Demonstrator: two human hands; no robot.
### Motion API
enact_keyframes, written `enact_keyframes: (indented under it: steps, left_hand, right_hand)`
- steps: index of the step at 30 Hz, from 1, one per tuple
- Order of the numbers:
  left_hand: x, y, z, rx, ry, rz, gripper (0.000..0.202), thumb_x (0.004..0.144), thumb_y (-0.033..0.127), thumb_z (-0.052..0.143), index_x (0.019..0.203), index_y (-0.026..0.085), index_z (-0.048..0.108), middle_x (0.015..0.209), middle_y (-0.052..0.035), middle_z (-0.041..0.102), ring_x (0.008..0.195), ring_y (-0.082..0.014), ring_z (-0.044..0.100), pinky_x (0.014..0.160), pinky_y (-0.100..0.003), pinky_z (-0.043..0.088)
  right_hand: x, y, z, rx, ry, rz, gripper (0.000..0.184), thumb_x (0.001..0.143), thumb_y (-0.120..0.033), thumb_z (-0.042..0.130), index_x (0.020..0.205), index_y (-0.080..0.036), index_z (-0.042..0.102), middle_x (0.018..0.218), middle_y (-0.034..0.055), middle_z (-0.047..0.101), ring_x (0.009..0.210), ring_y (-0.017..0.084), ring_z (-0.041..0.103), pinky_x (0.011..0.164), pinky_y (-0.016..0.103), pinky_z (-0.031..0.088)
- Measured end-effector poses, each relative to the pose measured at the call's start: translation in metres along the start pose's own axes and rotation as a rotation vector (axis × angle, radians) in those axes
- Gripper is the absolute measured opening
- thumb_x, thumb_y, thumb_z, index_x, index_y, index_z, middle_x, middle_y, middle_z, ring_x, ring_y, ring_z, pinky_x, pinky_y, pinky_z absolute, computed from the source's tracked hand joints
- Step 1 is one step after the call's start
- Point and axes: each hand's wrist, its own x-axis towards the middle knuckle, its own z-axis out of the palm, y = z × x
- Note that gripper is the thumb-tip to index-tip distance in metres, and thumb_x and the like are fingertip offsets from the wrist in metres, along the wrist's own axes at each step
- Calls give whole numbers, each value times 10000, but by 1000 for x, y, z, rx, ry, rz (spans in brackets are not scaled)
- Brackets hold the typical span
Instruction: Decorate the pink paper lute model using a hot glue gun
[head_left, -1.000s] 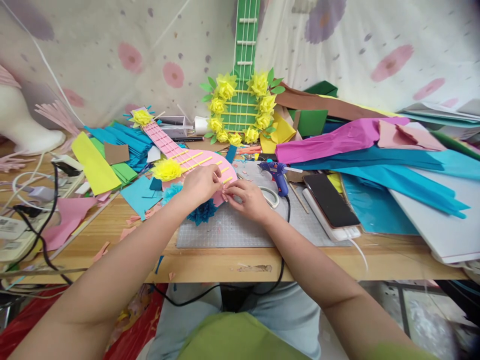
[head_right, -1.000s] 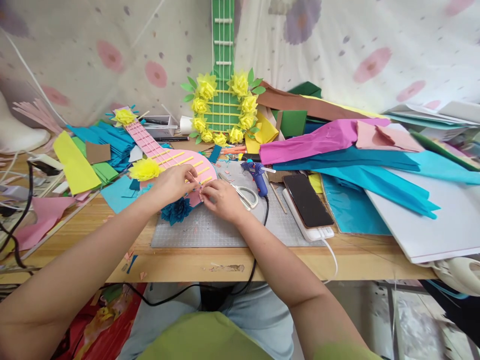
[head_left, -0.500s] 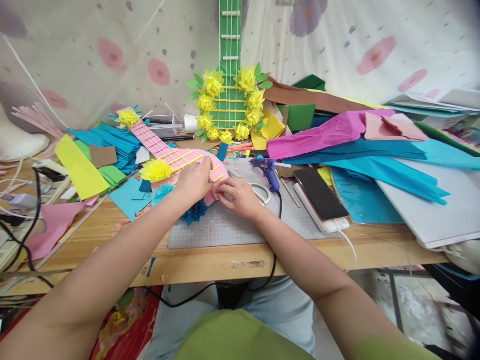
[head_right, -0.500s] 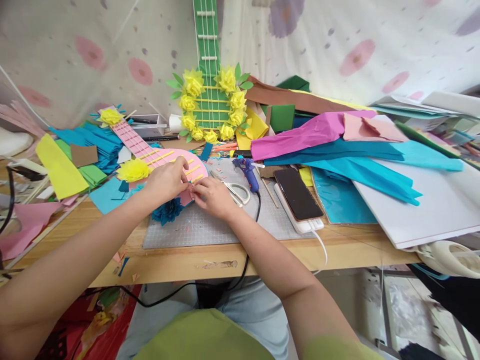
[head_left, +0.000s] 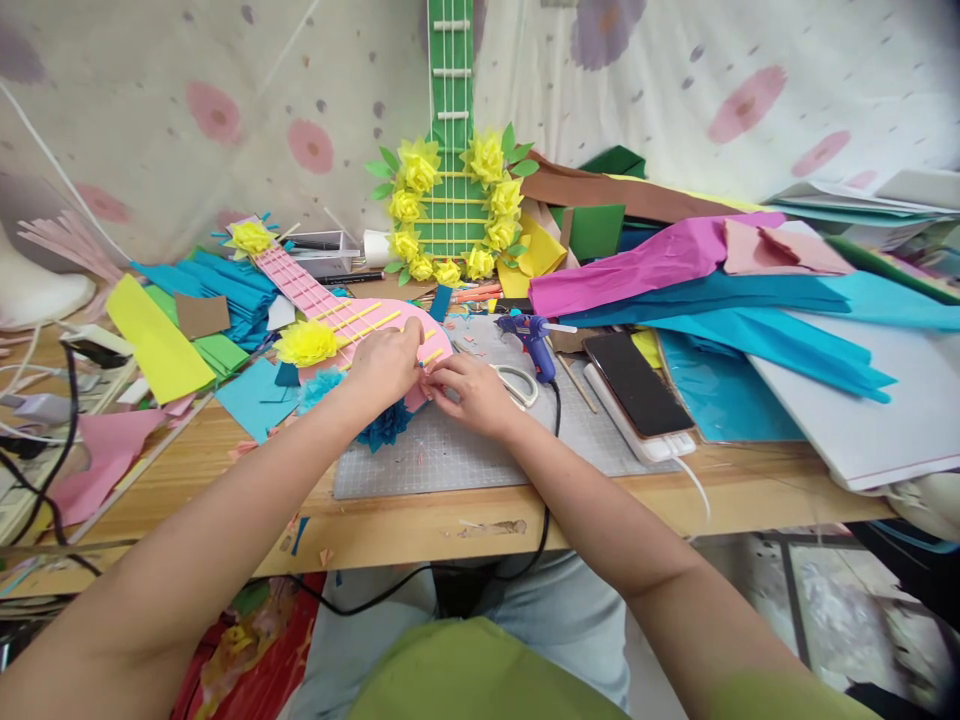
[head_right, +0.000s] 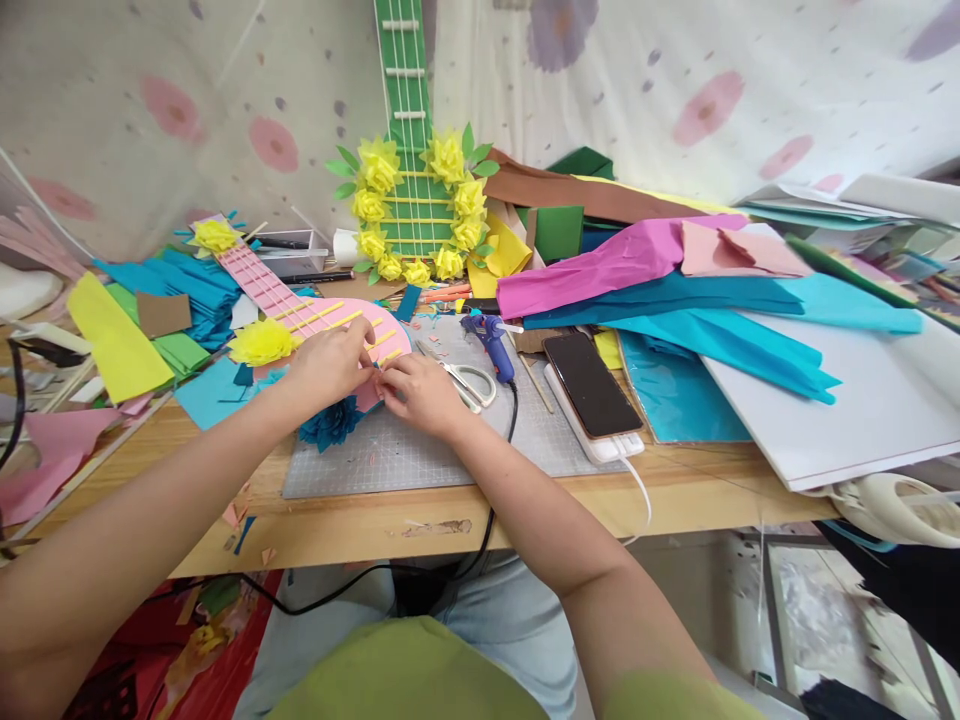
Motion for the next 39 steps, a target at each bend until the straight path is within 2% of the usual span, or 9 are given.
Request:
enact_keyframes:
  steps: [9,12,16,20,24,27,33,39]
  left_hand:
    - [-1,4,-7,-65,-68,-106,413,774,320,542,1155,180,469,957,-80,693,968,-253,628,752,-303,443]
    - [-1,3,-9,-91,-72,-101,421,829,414,477,1179,181,471,1005,-94,686,986,-259,622,787,-322,440]
    - [1,2,-11,-91,-88,-108,430,892,454,330,1172,173,494,1028,-120,674,996,-267,616,821,-347,427]
    - [3,2,-10,-91,-102,-72,455,915,447,257,1171,150,490,1061,-130,651,979,-257,618,806,-328,421]
    - [4,-2,-6,-29,-98,49,369,921,371,289,1147,174,504,1205,-126,578,1017,-249,598,811,-308,405]
    - [6,-6,-3,-4,-120,115,331,919,321,300,1111,173,526,1242,-134,545,1027,-252,589,817,-310,396]
    - [7,-5,-4,-127,-118,3,389,930,365,244,1142,146,486,1117,-131,612,983,-257,608,789,-321,411]
    - [3,-3,-8,-83,-136,33,379,932,304,226,1153,135,483,1149,-128,597,973,-237,612,790,-312,418]
  right_hand:
    - [0,0,0,-1,-1,-3,148,858,-238,511,904,-215,649,991,78,660,944,200,591,843,363,460]
    - [0,0,-1,-5,-2,-2,143,852,-221,511,904,-214,645,969,75,657,929,197,591,839,358,459]
    - [0,0,-1,-5,0,-4,160,857,-216,494,913,-216,644,980,74,658,931,198,589,834,359,464]
    - [0,-1,0,-16,11,-1,160,864,-240,493,893,-208,647,996,72,664,922,198,593,833,358,465]
    - [0,0,0,-12,6,-2,159,871,-246,485,884,-214,640,990,67,665,924,193,595,842,352,458]
    - [0,-1,-1,1,15,-12,141,865,-229,483,877,-208,622,992,70,660,933,190,590,844,342,449]
    - [1,-3,0,-8,10,68,160,849,-233,479,975,-175,558,852,66,642,820,197,569,759,330,438]
    - [1,1,4,-73,-5,5,219,875,-242,462,1044,-175,583,961,98,617,898,218,538,805,359,424]
